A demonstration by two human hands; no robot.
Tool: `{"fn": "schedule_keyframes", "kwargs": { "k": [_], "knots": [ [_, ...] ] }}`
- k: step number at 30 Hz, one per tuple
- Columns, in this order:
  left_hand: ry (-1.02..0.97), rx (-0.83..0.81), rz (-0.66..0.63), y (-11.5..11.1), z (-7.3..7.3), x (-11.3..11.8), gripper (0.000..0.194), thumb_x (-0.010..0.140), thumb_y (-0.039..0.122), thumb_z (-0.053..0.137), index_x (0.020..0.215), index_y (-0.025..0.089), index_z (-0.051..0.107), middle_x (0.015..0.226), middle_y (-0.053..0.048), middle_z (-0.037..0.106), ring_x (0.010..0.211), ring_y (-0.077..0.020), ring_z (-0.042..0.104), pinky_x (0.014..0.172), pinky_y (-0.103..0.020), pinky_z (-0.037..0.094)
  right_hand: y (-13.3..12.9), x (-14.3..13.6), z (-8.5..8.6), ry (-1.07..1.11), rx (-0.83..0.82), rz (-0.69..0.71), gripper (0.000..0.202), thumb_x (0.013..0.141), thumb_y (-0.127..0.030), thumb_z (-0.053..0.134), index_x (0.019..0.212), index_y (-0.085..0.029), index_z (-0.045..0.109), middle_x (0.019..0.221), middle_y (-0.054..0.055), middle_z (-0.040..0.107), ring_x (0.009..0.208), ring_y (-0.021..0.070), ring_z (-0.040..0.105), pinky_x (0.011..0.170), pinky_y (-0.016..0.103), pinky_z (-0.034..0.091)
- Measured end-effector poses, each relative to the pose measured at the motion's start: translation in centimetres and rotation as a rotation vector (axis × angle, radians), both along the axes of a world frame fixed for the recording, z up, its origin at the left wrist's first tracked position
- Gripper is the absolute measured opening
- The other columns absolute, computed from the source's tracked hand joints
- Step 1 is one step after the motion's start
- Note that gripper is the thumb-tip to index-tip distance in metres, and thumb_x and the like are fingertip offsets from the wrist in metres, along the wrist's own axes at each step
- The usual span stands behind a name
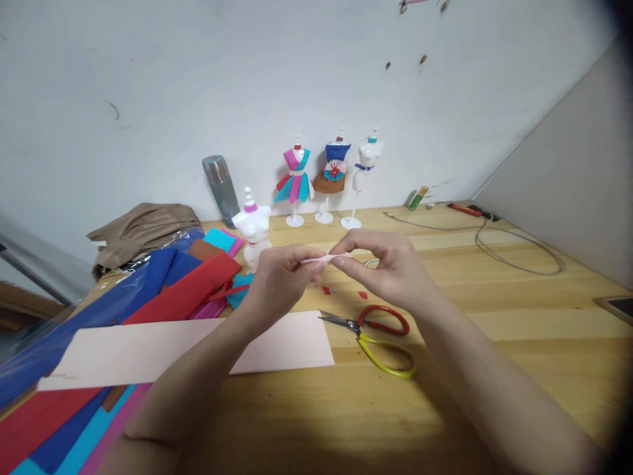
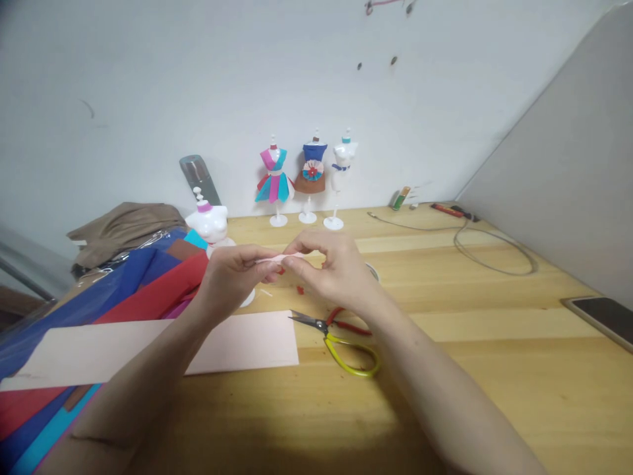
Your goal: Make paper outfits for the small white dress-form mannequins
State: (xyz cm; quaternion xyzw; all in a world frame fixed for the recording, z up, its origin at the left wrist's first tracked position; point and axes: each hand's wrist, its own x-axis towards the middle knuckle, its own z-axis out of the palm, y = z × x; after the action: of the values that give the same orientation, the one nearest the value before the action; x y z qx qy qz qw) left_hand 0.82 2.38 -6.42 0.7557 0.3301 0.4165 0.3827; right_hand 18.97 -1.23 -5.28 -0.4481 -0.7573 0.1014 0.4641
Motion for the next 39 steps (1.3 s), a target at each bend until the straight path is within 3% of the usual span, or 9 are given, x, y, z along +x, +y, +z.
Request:
{"fn": "schedule_keyframes", "kwargs": {
  "k": [7, 13, 20, 25, 30, 32, 35, 37, 39],
  "knots": [
    [0.002, -0.059, -0.004, 0.0, -0.1, 0.1, 0.012, 0.08, 0.021, 0.065, 0.078, 0.018, 0.076, 0.059, -0.001, 0.069, 0.056, -0.0124, 0.063, 0.055, -0.022, 0.052, 0.0, 0.0, 0.1, -0.018, -0.042, -0.018, 0.021, 0.085, -0.032, 0.064, 0.067, -0.022, 0.065, 0.064, 0.0, 0.069, 0.059, 0.015, 0.061, 0.06, 0.03, 0.048],
    [-0.061, -0.218, -0.05, 0.4, 0.2, 0.2, 0.009, 0.076, 0.023, 0.071, 0.078, 0.015, 0.075, 0.056, 0.0, 0.068, 0.053, -0.0117, 0.064, 0.054, -0.021, 0.054, 0.2, 0.5, 0.0, 0.143, -0.158, 0.035, 0.022, 0.078, -0.034, 0.071, 0.062, -0.021, 0.065, 0.057, -0.002, 0.063, 0.052, 0.0114, 0.055, 0.052, 0.026, 0.042],
    [-0.118, -0.514, -0.155, 0.3, 1.6, 0.1, 0.012, 0.071, 0.019, 0.076, 0.063, 0.012, 0.068, 0.054, -0.002, 0.068, 0.043, -0.0092, 0.061, 0.045, -0.02, 0.053, 0.9, 1.9, 0.0, 0.369, -0.583, 0.355, 0.027, 0.071, -0.047, 0.078, 0.073, -0.02, 0.072, 0.063, 0.002, 0.072, 0.057, 0.0155, 0.067, 0.054, 0.028, 0.052],
    [-0.094, -0.534, -0.183, 0.4, 1.5, 0.2, 0.018, 0.065, 0.026, 0.082, 0.065, 0.013, 0.069, 0.056, -0.003, 0.069, 0.044, -0.0097, 0.062, 0.045, -0.019, 0.054, 1.2, 2.7, 0.2, 0.238, -0.52, 0.321, 0.025, 0.076, -0.048, 0.074, 0.07, -0.024, 0.07, 0.063, 0.0, 0.072, 0.056, 0.0148, 0.067, 0.052, 0.027, 0.052],
    [0.142, -0.407, -0.219, 0.0, 2.1, -1.5, 0.016, 0.073, 0.022, 0.073, 0.087, 0.014, 0.075, 0.062, -0.003, 0.072, 0.05, -0.0119, 0.066, 0.047, -0.019, 0.054, 0.8, 2.5, 0.3, 0.232, -0.515, 0.278, 0.022, 0.073, -0.044, 0.076, 0.07, -0.022, 0.07, 0.062, 0.0, 0.07, 0.057, 0.0134, 0.064, 0.053, 0.026, 0.049],
    [0.271, -0.272, -0.159, -0.5, 3.4, -3.4, 0.026, 0.073, 0.024, 0.072, 0.097, 0.016, 0.075, 0.057, 0.0, 0.069, 0.045, -0.0106, 0.062, 0.042, -0.017, 0.047, 0.5, 2.2, 0.2, 0.245, -0.515, 0.273, 0.022, 0.071, -0.042, 0.078, 0.071, -0.021, 0.071, 0.063, 0.0, 0.07, 0.056, 0.0126, 0.063, 0.053, 0.026, 0.048],
    [0.409, 0.019, -0.047, -1.6, 6.7, -6.6, 0.025, 0.076, 0.034, 0.071, 0.092, 0.016, 0.077, 0.053, 0.003, 0.063, 0.045, -0.0062, 0.057, 0.046, -0.015, 0.041, 0.1, 1.0, -0.3, 0.187, -0.563, 0.327, 0.023, 0.07, -0.041, 0.079, 0.073, -0.019, 0.072, 0.064, 0.001, 0.07, 0.055, 0.0124, 0.06, 0.052, 0.026, 0.047],
    [0.374, 0.21, 0.062, -3.3, 8.6, -8.0, 0.031, 0.081, 0.038, 0.066, 0.094, 0.012, 0.077, 0.051, 0.004, 0.059, 0.046, -0.0024, 0.053, 0.053, -0.015, 0.04, -0.1, -0.2, -1.0, 0.107, -0.602, 0.392, 0.022, 0.072, -0.041, 0.076, 0.072, -0.019, 0.071, 0.065, 0.001, 0.069, 0.055, 0.0128, 0.059, 0.053, 0.027, 0.047],
    [0.36, 0.248, 0.084, -6.8, 8.4, -8.4, 0.032, 0.085, 0.037, 0.062, 0.098, 0.011, 0.076, 0.064, 0.0, 0.066, 0.06, -0.0046, 0.061, 0.064, -0.021, 0.045, -0.1, -1.6, -1.9, 0.017, -0.62, 0.434, 0.018, 0.076, -0.037, 0.072, 0.072, -0.019, 0.071, 0.065, 0.001, 0.068, 0.057, 0.0134, 0.059, 0.053, 0.027, 0.046]
  ]
}}
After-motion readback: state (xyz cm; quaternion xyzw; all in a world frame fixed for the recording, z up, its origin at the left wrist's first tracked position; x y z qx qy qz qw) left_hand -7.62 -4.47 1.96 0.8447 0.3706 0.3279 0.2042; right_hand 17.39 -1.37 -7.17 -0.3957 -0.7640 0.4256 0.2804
